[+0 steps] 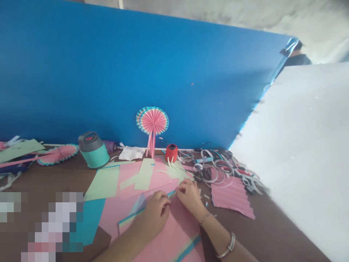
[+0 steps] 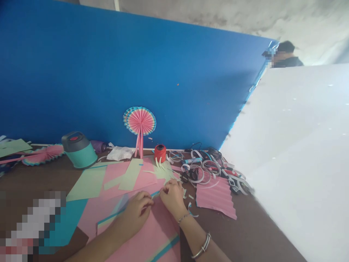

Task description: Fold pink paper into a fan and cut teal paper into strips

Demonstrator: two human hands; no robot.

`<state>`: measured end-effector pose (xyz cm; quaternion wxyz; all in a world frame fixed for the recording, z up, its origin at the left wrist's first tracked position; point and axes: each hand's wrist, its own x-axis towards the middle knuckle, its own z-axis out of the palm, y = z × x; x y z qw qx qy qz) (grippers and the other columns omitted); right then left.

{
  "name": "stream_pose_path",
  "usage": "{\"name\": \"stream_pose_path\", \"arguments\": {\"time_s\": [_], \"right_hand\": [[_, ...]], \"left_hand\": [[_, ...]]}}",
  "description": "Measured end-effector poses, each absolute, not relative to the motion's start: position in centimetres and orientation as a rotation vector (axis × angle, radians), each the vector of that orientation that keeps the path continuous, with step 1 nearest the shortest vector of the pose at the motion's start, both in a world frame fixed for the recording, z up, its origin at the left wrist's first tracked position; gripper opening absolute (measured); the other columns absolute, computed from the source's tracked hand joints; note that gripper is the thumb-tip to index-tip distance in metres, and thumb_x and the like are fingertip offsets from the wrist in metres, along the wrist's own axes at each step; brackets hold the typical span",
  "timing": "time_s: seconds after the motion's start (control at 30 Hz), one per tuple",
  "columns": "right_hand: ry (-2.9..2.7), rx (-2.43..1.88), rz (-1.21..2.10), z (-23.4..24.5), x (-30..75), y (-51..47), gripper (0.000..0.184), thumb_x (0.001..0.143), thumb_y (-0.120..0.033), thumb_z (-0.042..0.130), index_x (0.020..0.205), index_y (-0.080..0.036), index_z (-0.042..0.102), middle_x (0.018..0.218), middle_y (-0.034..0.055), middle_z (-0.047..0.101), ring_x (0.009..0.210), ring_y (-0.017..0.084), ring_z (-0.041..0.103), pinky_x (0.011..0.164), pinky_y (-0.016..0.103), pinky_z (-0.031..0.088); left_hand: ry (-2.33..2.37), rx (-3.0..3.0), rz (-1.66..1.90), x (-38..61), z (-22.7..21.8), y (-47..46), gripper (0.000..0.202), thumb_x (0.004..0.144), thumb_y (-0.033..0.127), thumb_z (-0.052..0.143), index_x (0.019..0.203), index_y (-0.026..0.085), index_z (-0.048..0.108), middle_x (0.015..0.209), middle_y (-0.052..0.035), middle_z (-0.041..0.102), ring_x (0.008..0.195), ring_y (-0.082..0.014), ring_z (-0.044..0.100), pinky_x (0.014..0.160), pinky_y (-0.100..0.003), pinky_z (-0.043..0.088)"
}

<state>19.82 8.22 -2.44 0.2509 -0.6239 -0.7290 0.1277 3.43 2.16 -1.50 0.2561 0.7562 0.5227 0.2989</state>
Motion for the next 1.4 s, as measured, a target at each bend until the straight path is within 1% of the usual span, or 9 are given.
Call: {"name": "stream_pose_path", "arguments": {"time_s": [0.3, 0.6, 0.8, 0.93, 1.13, 1.2, 1.27, 1.33, 1.4], "right_hand": [[-1.976, -1.684, 0.326, -2.6, 19.8, 8.2, 0.024, 0.070, -0.016, 0.053, 0.046, -0.017, 0.057, 0.074, 0.0032, 0.060, 0.073, 0.016, 0.050, 0.076, 0.030, 0.032], [-1.940, -1.746, 0.275, -2.6, 19.6, 7.9, 0.024, 0.072, -0.018, 0.054, 0.048, -0.019, 0.058, 0.076, 0.0042, 0.062, 0.078, 0.019, 0.047, 0.069, 0.029, 0.031], [-1.952, -1.789, 0.263, -2.3, 19.4, 7.6, 0.023, 0.073, -0.019, 0.054, 0.051, -0.019, 0.059, 0.081, 0.0048, 0.062, 0.081, 0.021, 0.046, 0.068, 0.030, 0.029], [-2.006, -1.831, 0.218, -1.8, 19.0, 7.2, 0.018, 0.075, -0.020, 0.056, 0.057, -0.019, 0.061, 0.087, 0.0062, 0.061, 0.087, 0.023, 0.046, 0.069, 0.031, 0.028], [-2.065, -1.913, 0.064, -1.0, 18.9, 6.8, 0.008, 0.076, -0.020, 0.054, 0.076, -0.018, 0.062, 0.091, 0.0079, 0.059, 0.092, 0.025, 0.047, 0.075, 0.033, 0.030], [-2.045, -1.940, 0.118, -0.8, 19.3, 6.9, 0.010, 0.074, -0.024, 0.057, 0.080, -0.018, 0.061, 0.091, 0.0083, 0.059, 0.092, 0.025, 0.048, 0.075, 0.032, 0.031], [-2.029, -1.922, 0.231, -0.8, 19.8, 7.3, 0.010, 0.075, -0.026, 0.058, 0.079, -0.018, 0.062, 0.092, 0.0080, 0.060, 0.091, 0.024, 0.049, 0.074, 0.031, 0.032], [-2.021, -1.856, 0.335, -0.9, 20.4, 8.0, 0.011, 0.078, -0.025, 0.055, 0.076, -0.019, 0.064, 0.090, 0.0068, 0.061, 0.090, 0.022, 0.050, 0.074, 0.029, 0.032], [-2.022, -1.776, 0.358, -1.1, 20.9, 8.5, 0.017, 0.081, -0.021, 0.050, 0.076, -0.019, 0.066, 0.087, 0.0062, 0.062, 0.088, 0.020, 0.051, 0.076, 0.028, 0.032]], "left_hand": [[1.407, 2.047, 0.812, 3.4, -1.6, 2.2, 0.028, 0.078, 0.009, 0.038, 0.084, 0.022, 0.062, 0.093, -0.0040, 0.056, 0.090, -0.0178, 0.052, 0.080, -0.030, 0.042], [1.437, 2.039, 0.782, 3.5, -0.9, 2.0, 0.028, 0.078, 0.009, 0.037, 0.084, 0.022, 0.061, 0.093, -0.0032, 0.056, 0.089, -0.0173, 0.052, 0.079, -0.029, 0.042], [1.448, 2.053, 0.789, 3.5, -1.1, 2.1, 0.027, 0.079, 0.009, 0.038, 0.084, 0.023, 0.061, 0.093, -0.0032, 0.056, 0.088, -0.0171, 0.052, 0.078, -0.029, 0.042], [1.438, 2.050, 0.779, 3.4, -1.2, 2.1, 0.028, 0.078, 0.009, 0.039, 0.086, 0.023, 0.062, 0.095, -0.0040, 0.056, 0.089, -0.0175, 0.052, 0.078, -0.029, 0.042], [1.423, 2.047, 0.792, 3.4, -1.5, 2.1, 0.028, 0.078, 0.008, 0.039, 0.086, 0.023, 0.062, 0.094, -0.0038, 0.056, 0.090, -0.0181, 0.052, 0.080, -0.030, 0.041], [1.418, 2.043, 0.797, 3.4, -1.5, 2.1, 0.028, 0.078, 0.009, 0.039, 0.087, 0.023, 0.062, 0.095, -0.0040, 0.056, 0.091, -0.0182, 0.052, 0.081, -0.030, 0.041], [1.411, 2.046, 0.798, 3.4, -1.5, 2.1, 0.028, 0.079, 0.010, 0.039, 0.088, 0.023, 0.063, 0.095, -0.0044, 0.056, 0.090, -0.0182, 0.052, 0.081, -0.030, 0.041], [1.406, 2.048, 0.798, 3.3, -1.6, 2.1, 0.028, 0.080, 0.011, 0.038, 0.087, 0.023, 0.062, 0.095, -0.0046, 0.056, 0.090, -0.0183, 0.052, 0.081, -0.030, 0.041], [1.407, 2.054, 0.801, 3.3, -1.8, 2.2, 0.027, 0.079, 0.012, 0.038, 0.086, 0.023, 0.062, 0.094, -0.0045, 0.056, 0.090, -0.0183, 0.053, 0.081, -0.031, 0.042]]}}
